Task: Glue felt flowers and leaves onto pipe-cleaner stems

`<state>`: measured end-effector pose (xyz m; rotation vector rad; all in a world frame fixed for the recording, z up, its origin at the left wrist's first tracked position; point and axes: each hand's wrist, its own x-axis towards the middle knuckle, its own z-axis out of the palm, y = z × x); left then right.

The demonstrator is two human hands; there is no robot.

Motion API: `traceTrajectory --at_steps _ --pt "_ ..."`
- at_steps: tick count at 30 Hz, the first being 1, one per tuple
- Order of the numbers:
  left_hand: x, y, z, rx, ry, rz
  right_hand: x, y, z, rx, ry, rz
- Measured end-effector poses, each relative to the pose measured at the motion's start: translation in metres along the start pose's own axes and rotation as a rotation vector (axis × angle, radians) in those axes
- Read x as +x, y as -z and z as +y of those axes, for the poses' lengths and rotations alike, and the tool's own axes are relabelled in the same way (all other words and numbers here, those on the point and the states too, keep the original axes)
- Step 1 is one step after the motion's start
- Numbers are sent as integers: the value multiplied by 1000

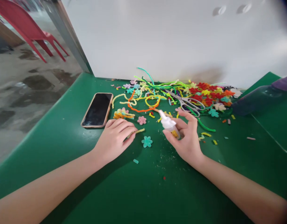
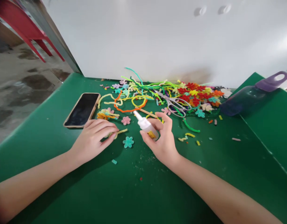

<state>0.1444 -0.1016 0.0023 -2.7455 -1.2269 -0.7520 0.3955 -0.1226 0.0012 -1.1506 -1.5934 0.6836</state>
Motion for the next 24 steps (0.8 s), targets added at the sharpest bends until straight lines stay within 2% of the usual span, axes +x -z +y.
traceTrajectory --at_steps 3,5,10,12,16,19,24 --pt "0 -1 -2 -19 -14 -23 4 0 -3 -67 -88 -49" --pt "0 -1 -3 -29 -24 -28 11 1 -5 -55 -114 -27" --pt "0 -2 -3 -36 -31 -64 29 2 -6 308 -283 54" --pt "0 -3 -3 -33 -29 -79 35 -1 -9 375 -321 92" --pt "0 -3 -3 -18 -25 -87 46 -13 -17 325 -301 78" --pt "-1 -4 -3 -11 -37 -104 53 -26 -20 338 -235 138" --pt "-2 -4 -3 -30 -31 -113 58 -43 -11 408 -251 128"
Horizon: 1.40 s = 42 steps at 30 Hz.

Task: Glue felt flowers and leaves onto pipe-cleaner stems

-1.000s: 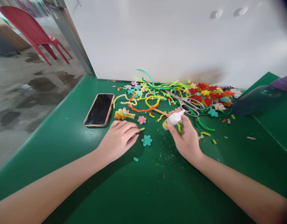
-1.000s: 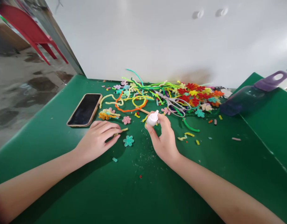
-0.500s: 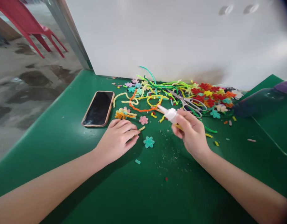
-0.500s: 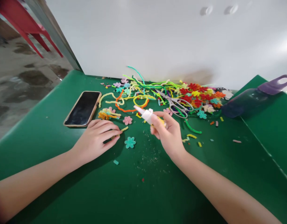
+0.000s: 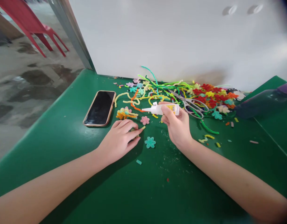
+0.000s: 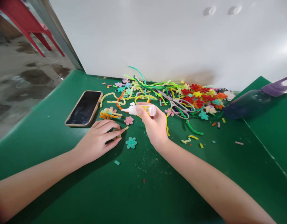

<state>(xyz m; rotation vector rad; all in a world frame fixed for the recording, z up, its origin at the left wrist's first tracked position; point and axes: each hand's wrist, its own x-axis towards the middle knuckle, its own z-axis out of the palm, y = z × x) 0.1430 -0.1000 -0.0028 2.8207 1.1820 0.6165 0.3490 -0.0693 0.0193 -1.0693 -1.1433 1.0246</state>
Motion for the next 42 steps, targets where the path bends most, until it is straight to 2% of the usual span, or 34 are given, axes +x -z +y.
traceTrajectory --at_steps 7,11,18,23,29,38,42 --pt "1 3 -10 -53 -6 109 -3 8 14 -32 45 -67" --pt "2 6 -19 -49 -56 61 -5 12 15 -71 58 -89" --pt "-3 5 -16 48 -13 29 -3 10 12 -1 -19 -112" --pt "-2 2 -15 -31 -50 -6 -3 10 9 -80 -48 -157" --pt "-2 0 -13 -170 -68 -64 -4 12 14 -210 -30 -107" --pt "-4 -1 -16 -192 -28 -49 -1 11 20 -202 -46 -163" --pt "-4 -1 -16 -194 -25 -51 -3 11 18 -266 -44 -193"
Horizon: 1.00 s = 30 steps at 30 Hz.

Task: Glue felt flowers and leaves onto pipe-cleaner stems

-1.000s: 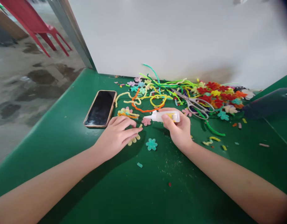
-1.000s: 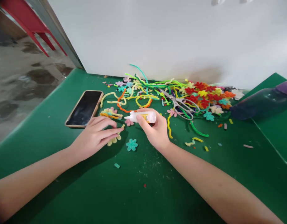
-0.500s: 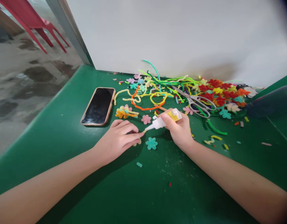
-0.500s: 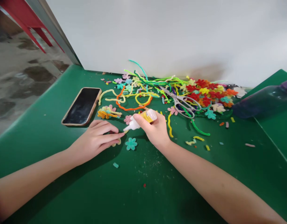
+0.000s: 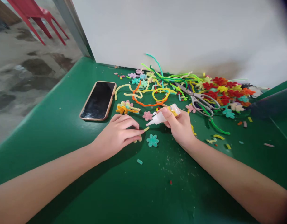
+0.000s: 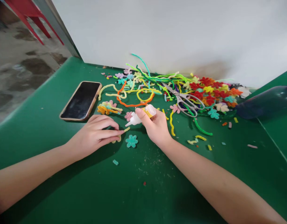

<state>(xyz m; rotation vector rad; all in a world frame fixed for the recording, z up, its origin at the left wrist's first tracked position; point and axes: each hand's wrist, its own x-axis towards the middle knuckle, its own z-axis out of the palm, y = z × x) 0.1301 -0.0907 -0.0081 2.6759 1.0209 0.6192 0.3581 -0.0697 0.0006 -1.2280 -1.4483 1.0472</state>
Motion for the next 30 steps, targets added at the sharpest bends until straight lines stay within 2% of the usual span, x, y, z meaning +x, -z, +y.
traceTrajectory --at_steps 7,13,17,23,27,30 --pt "0 0 1 12 8 12 -3 0 -4 -73 2 -29" --pt "1 0 2 -5 27 20 -6 -2 -4 -22 23 -20" --pt "1 1 2 -10 23 25 -4 -2 -2 104 25 13" --pt "0 0 1 -1 13 18 -2 -1 -1 178 -4 -89" --pt "0 0 1 5 15 25 -2 -1 -3 153 17 -103" --pt "1 0 1 -14 18 30 -1 -1 -4 92 -28 -92"
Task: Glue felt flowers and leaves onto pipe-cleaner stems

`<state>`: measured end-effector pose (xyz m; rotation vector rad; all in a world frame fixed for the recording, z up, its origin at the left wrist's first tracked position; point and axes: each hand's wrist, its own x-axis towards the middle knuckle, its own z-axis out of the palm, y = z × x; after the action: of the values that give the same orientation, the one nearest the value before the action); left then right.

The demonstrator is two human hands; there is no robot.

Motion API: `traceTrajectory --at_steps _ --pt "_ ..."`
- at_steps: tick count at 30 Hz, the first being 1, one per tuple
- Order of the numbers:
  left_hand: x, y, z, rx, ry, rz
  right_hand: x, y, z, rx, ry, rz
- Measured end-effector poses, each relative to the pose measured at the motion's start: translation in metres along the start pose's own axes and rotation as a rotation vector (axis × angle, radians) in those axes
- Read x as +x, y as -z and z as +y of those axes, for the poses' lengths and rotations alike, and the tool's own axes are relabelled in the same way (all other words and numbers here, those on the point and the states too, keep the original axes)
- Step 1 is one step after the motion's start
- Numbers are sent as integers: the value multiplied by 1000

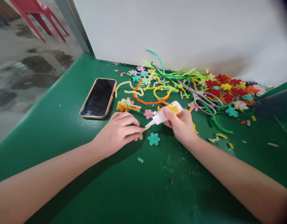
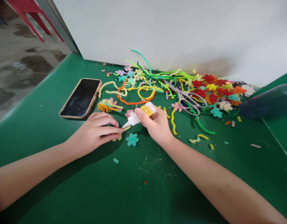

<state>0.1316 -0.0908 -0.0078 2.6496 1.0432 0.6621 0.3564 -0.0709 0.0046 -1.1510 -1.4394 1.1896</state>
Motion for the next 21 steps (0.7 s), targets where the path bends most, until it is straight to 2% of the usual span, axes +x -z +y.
traceTrajectory --at_steps 13,21 --pt "0 -1 -1 -21 18 -17 1 -1 -1 -120 -45 -36" --pt "0 -1 -2 -21 12 -18 1 0 0 -127 4 -30"
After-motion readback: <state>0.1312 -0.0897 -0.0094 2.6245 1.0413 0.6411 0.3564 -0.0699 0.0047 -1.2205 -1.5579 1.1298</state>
